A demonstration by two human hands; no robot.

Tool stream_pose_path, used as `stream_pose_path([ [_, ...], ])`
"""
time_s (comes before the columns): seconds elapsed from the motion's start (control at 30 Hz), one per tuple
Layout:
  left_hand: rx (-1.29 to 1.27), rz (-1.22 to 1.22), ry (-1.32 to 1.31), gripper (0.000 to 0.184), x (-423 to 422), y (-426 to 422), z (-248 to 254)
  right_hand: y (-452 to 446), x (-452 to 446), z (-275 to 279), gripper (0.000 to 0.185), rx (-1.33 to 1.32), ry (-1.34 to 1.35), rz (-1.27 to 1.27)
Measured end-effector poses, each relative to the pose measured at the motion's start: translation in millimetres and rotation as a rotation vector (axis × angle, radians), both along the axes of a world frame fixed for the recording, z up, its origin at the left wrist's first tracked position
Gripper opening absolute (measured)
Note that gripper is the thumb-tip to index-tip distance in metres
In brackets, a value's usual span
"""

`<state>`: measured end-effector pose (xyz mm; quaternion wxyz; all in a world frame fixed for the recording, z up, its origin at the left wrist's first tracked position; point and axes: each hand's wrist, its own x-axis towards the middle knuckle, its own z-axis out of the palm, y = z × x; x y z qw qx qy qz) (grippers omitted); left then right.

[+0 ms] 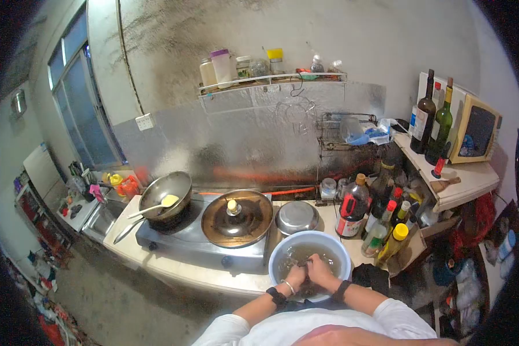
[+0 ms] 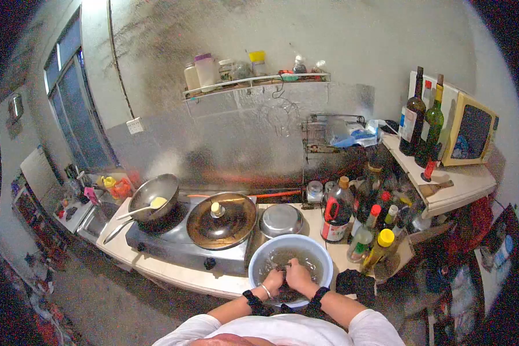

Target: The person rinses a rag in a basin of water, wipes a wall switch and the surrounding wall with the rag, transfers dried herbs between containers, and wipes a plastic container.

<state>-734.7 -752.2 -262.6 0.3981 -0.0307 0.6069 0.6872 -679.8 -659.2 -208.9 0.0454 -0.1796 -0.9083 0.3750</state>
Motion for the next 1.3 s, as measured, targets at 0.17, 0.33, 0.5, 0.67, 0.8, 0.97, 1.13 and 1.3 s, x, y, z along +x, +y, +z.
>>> stream_pose_path([
  [0.17, -0.298, -0.33, 0.821, 0.038, -7, -5, -4, 39, -2, -18, 0.022, 0.299, -0.174, 0.13],
  [0.33, -0.733, -0.557, 1.052, 0.042, -3, -25, 28, 59, 11, 0, 0.021, 0.478, -0.261, 0.253],
  [0.5, -0.765, -0.727, 1.536, 0.051, -1, -30, 3, 54, 10, -8, 0.016, 0.599, -0.432, 0.55],
  [0.67, -0.604, -1.085, 1.004, 0.053, -11, -23, 6, 48, 0, -50, 0.018, 0.646, -0.402, 0.609],
  [0.8, -0.453, -0.599, 1.158, 0.084, -11, -23, 6, 49, -17, -13, 0.014, -0.158, -0.312, 0.412],
  [0.97, -0.062, -0.198, 0.573, 0.031, -35, -16, -4, 50, -7, 47, 0.008, -0.892, 0.088, 0.162],
  [1.13, 0.585, 0.045, -0.05, 0.04, -23, -25, 79, 63, 9, 29, 0.029, -1.203, -0.031, -0.108],
  [1.3, 0.687, 0.008, -0.04, 0.04, -16, -2, 63, 32, 16, 21, 0.044, -1.438, -0.135, -0.109],
])
